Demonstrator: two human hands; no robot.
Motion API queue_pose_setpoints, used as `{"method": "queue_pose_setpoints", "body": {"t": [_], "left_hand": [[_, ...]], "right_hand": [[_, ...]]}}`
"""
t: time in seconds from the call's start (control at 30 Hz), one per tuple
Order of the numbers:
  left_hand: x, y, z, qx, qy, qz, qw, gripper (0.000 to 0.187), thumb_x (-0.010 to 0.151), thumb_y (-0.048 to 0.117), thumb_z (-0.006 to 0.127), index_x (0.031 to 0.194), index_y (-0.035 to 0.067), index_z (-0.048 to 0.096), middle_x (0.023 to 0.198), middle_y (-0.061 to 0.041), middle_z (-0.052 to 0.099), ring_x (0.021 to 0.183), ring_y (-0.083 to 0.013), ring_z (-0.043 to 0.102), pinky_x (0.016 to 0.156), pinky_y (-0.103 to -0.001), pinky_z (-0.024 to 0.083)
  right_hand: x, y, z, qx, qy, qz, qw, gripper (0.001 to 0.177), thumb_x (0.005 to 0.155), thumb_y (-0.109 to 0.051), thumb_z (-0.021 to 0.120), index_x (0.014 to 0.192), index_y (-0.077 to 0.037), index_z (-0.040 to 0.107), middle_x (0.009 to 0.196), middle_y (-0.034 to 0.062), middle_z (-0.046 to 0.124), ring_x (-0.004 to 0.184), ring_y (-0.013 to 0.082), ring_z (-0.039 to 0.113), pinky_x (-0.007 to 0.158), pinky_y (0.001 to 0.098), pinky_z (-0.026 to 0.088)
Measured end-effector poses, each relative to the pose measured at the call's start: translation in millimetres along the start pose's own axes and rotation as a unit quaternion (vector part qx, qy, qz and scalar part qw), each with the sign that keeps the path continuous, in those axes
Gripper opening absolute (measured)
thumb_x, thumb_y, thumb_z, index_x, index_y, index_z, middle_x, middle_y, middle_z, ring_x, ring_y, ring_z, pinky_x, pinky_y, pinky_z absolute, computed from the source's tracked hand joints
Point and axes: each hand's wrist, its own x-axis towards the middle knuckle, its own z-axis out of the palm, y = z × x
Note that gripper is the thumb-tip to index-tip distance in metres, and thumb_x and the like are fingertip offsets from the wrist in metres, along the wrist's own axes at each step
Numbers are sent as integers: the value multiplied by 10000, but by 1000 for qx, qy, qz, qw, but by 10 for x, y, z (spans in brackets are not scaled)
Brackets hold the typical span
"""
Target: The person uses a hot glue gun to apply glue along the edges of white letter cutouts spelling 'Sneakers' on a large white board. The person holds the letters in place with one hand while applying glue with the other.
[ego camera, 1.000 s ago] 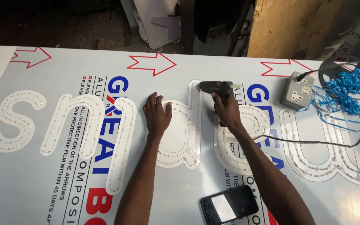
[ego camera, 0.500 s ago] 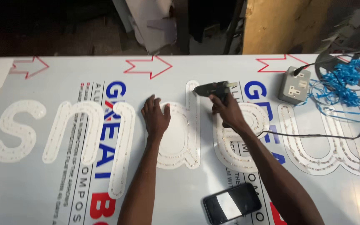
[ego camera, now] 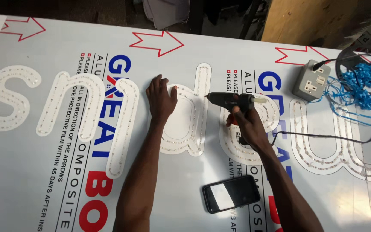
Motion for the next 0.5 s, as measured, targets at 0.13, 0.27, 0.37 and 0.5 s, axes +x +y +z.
{"method": "queue_pose_setpoints", "body": {"t": [0.13,0.27,0.37,0.5], "left_hand": [[-37,6,-13,2,-7,-2,1000,368,1061,384,750,1294,115,661,1491,-158,648,1480,-375,596,1150,-553,464],[-18,2,1,2,-7,-3,1000,369,1059,383,755,1294,113,664,1498,-155,640,1485,-371,588,1153,-551,463],[-28,-11,5,4,-8,-1,1000,373,1056,386,755,1295,116,660,1491,-154,639,1479,-374,588,1143,-558,468],[-13,-9,-6,4,-6,6,1000,366,1054,384,751,1291,124,650,1476,-152,638,1466,-380,593,1128,-570,476]], "right_hand": [[-157,153,-3,-2,14,25,1000,521,1216,-358,548,1593,2,550,897,152,722,888,271,772,967,438,535],[-234,182,-14,-17,22,56,998,472,1200,-397,585,1482,-20,612,894,158,751,873,278,779,951,447,553],[-232,310,2,-25,20,52,998,491,1197,-414,602,1501,-28,599,867,131,742,855,253,746,909,431,539],[-178,387,38,-48,23,26,998,534,1196,-395,617,1562,-8,570,817,113,722,836,252,704,878,422,531]]}}
